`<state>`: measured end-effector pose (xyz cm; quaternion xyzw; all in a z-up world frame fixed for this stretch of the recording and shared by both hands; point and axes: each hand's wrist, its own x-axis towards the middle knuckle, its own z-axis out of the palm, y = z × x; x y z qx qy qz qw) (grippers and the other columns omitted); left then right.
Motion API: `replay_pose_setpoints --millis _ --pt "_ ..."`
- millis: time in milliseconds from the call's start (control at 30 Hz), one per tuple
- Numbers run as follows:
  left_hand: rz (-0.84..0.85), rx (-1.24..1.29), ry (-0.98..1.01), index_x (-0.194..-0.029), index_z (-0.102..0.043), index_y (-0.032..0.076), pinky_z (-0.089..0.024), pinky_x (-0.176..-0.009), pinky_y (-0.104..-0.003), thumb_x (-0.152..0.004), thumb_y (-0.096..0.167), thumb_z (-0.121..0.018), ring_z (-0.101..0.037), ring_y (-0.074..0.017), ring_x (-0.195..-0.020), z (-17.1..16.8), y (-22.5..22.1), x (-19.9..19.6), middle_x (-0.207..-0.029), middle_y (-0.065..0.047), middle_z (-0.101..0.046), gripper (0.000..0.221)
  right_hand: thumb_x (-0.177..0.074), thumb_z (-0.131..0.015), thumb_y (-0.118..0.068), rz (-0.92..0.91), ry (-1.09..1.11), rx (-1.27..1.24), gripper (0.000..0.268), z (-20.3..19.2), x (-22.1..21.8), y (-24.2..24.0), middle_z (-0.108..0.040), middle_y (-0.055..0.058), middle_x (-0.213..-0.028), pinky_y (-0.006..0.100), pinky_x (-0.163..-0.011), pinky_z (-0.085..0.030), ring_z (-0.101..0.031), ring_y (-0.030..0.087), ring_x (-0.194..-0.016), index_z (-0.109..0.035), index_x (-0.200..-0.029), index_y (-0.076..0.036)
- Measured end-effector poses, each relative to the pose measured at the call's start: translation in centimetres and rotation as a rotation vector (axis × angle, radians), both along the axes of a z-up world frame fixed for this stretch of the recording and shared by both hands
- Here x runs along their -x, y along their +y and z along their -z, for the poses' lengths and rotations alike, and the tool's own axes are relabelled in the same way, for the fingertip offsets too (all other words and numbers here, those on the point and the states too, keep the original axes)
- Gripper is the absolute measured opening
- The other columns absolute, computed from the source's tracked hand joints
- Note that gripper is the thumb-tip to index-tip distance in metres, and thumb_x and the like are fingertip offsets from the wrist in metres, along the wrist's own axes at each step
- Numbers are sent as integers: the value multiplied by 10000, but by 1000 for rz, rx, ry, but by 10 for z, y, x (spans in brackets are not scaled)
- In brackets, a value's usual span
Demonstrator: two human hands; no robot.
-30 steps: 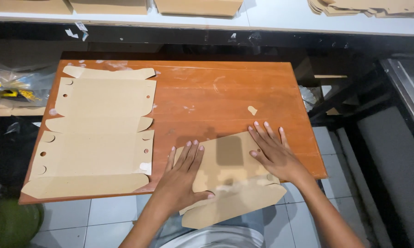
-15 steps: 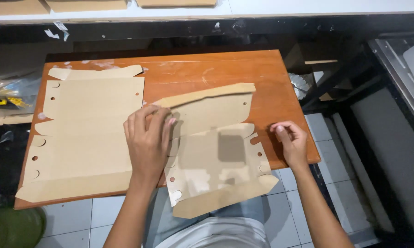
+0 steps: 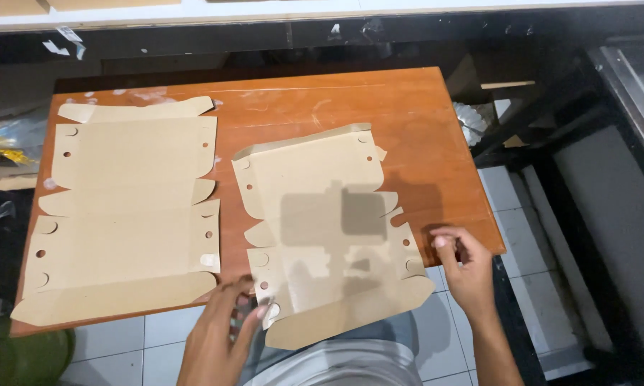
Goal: The person assembles two flat cardboard box blanks into finished boxes by hand. They fold the side flaps, interlock the tabs into slots, and press the seams to form each box, then place the completed boxes on a nearby shelf.
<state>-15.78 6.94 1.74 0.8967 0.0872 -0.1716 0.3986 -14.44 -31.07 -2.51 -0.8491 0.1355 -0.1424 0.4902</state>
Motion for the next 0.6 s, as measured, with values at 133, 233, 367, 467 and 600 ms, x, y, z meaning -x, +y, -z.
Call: replay_pose_setpoints --millis 133,233,367,467,600 --pt "-56 -39 276 -1400 -501 451 -569 -675 -268 -836 518 -609 -712 -115 -875 8 -8 7 -1105 85 -704 578 -964 -644 -255 -63 126 110 262 -15 -6 4 -654 -6 -782 289 -717 -520 -598 112 -751 -756 -1129 -85" --pt "-144 170 248 -1347 -462 291 -525 -737 -280 -810 383 -759 -661 -174 -813 23 -14 5 -1044 24 -783 621 -961 -601 -229 -196 116 231 253 -26 -47 2 -726 0 -1004 306 -840 -519 -669 164 -977 -733 -1163 -152" --pt "-264 339 4 -1262 -535 179 -483 -633 -287 -863 214 -756 -594 -171 -650 40 -13 3 -829 -40 -658 458 -997 -548 -267 -319 82 302 364 -46 -108 8 -661 43 -1135 349 -957 -467 -613 202 -1109 -656 -1305 -105" --pt "-348 340 -86 -1221 -582 152 -466 -584 -292 -848 210 -751 -607 -159 -656 34 -12 5 -755 -43 -672 414 -981 -598 -288 -329 116 322 361 -22 -158 5 -599 30 -1070 339 -973 -452 -572 190 -1093 -650 -1302 -131" --pt "-406 284 -63 -1258 -624 185 -486 -607 -283 -841 247 -746 -635 -137 -655 46 -3 13 -735 -40 -650 438 -942 -726 -287 -348 38 582 282 17 -195 5 -597 48 -1014 415 -846 -451 -532 279 -1018 -605 -1140 -127"
